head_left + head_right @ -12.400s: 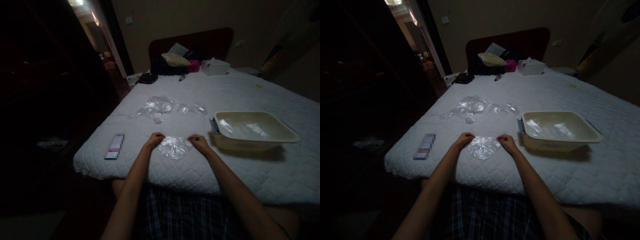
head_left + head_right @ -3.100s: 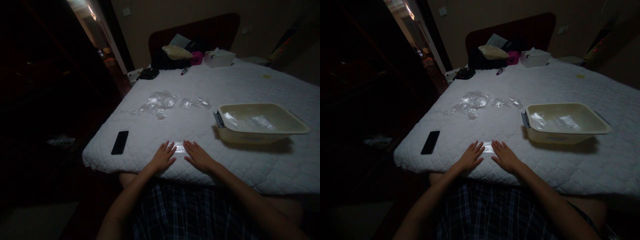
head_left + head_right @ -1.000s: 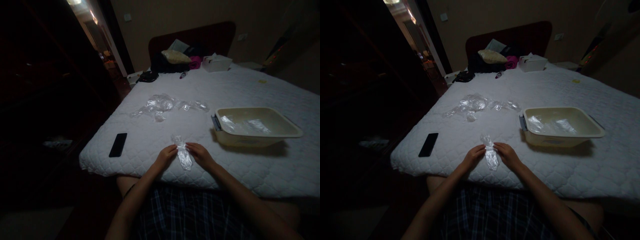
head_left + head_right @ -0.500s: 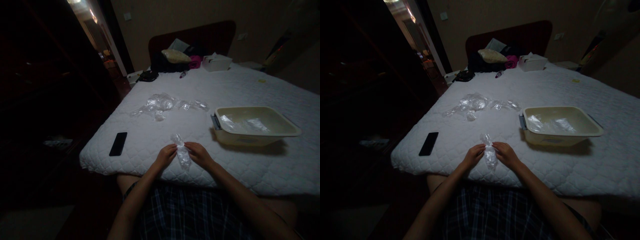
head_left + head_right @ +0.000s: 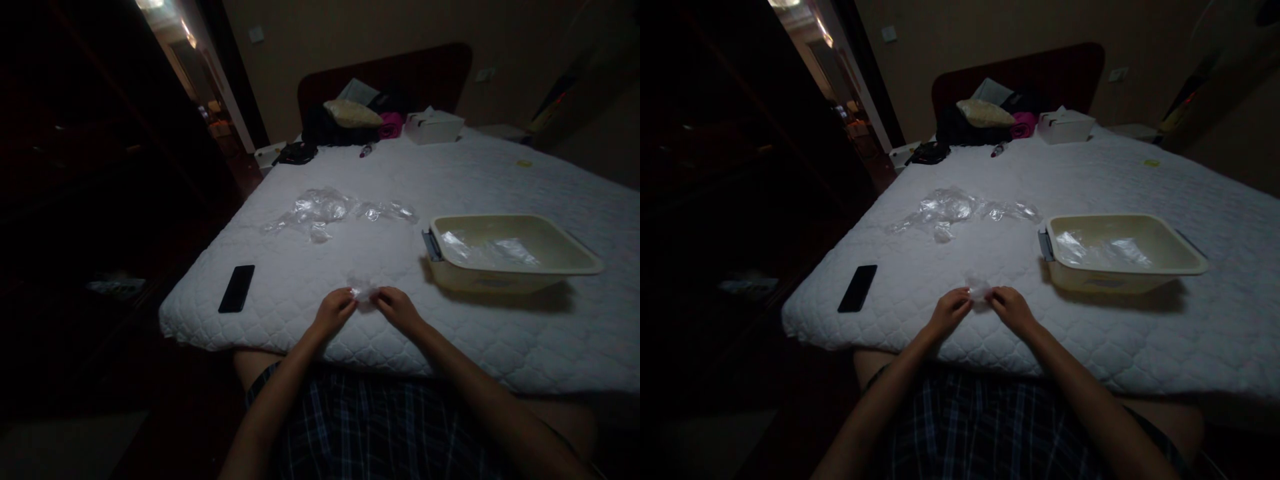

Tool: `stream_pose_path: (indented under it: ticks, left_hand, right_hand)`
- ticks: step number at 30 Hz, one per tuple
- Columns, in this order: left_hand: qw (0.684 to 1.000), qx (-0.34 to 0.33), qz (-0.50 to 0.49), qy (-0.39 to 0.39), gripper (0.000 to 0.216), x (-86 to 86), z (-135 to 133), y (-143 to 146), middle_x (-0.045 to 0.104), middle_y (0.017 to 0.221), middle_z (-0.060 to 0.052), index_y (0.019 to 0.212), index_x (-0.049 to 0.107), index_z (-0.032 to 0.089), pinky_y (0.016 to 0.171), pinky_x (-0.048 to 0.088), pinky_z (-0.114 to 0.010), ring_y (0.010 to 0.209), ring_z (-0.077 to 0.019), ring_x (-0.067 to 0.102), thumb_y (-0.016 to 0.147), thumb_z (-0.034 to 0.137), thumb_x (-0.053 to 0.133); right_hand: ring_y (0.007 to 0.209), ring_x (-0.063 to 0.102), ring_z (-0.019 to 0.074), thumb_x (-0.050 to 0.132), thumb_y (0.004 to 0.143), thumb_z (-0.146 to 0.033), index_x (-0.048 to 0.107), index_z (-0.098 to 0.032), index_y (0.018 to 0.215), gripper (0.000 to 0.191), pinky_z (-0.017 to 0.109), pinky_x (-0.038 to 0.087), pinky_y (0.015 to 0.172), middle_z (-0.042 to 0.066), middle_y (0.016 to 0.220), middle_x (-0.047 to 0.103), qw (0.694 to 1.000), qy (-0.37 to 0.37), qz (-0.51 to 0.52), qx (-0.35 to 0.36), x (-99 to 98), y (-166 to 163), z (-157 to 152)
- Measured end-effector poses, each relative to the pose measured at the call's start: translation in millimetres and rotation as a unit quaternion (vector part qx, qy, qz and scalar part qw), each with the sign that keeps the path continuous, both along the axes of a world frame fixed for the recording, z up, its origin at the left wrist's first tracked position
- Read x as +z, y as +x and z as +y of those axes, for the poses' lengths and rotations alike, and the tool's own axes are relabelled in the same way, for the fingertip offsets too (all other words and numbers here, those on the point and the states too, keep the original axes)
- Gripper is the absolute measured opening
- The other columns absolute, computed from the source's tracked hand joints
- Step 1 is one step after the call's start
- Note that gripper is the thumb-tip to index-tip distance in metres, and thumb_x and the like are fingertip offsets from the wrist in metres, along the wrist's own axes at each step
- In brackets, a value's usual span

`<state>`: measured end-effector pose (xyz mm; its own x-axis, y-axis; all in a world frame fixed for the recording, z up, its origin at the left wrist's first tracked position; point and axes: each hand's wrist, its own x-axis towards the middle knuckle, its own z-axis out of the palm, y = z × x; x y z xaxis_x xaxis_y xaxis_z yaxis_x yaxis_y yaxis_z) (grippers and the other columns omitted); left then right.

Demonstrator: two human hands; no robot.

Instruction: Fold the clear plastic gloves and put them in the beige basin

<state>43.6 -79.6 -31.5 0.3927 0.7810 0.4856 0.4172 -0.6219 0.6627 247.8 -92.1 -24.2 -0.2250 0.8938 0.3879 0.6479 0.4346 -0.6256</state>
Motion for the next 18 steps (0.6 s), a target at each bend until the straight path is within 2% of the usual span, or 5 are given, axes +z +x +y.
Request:
stream_pose_path:
  ticks: [4, 7, 11, 18]
  left_hand:
    - [0.997, 0.068, -0.034, -0.016, 0.017, -2.1, 2, 7, 0.060, 0.093, -0.008, 0.075, 0.065, 0.017, 0.078, 0.047, -0.030, 0.090, -0.0159, 0.056, 0.079, 0.029, 0.054]
    - [0.995, 0.096, -0.029, -0.015, 0.019, -2.2, 4, 10, 0.059, 0.086, -0.007, 0.071, 0.065, 0.016, 0.075, 0.047, -0.029, 0.086, -0.0151, 0.055, 0.079, 0.028, 0.052]
    - [0.992, 0.121, -0.018, -0.010, 0.023, -2.1, 6, 11, 0.059, 0.076, -0.005, 0.063, 0.064, 0.016, 0.073, 0.045, -0.029, 0.080, -0.0144, 0.054, 0.080, 0.025, 0.051]
    - [0.990, 0.139, -0.030, -0.018, 0.024, -4.4, 7, 13, 0.060, 0.073, -0.004, 0.059, 0.063, 0.017, 0.071, 0.045, -0.027, 0.076, -0.0136, 0.054, 0.078, 0.022, 0.051]
  right_hand:
    - [0.063, 0.058, 0.0154, 0.049, 0.080, -0.038, 0.057, -0.021, 0.093, 0.024, 0.027, 0.044, 0.059, 0.001, 0.071, 0.064, 0.996, -0.067, 0.049, -0.039, 0.8, -6, 3]
    - [0.064, 0.060, 0.0148, 0.050, 0.079, -0.038, 0.052, -0.022, 0.100, 0.026, 0.025, 0.044, 0.059, 0.000, 0.073, 0.065, 0.991, -0.087, 0.085, -0.050, 1.7, -10, 5]
    - [0.065, 0.061, 0.0148, 0.051, 0.078, -0.039, 0.049, -0.023, 0.098, 0.025, 0.025, 0.043, 0.059, -0.001, 0.072, 0.065, 0.990, -0.089, 0.084, -0.071, 2.8, -15, 10]
    - [0.058, 0.058, 0.0144, 0.051, 0.078, -0.040, 0.052, -0.022, 0.090, 0.021, 0.023, 0.038, 0.052, -0.001, 0.067, 0.063, 0.992, -0.055, 0.005, -0.116, 6.0, -20, 16]
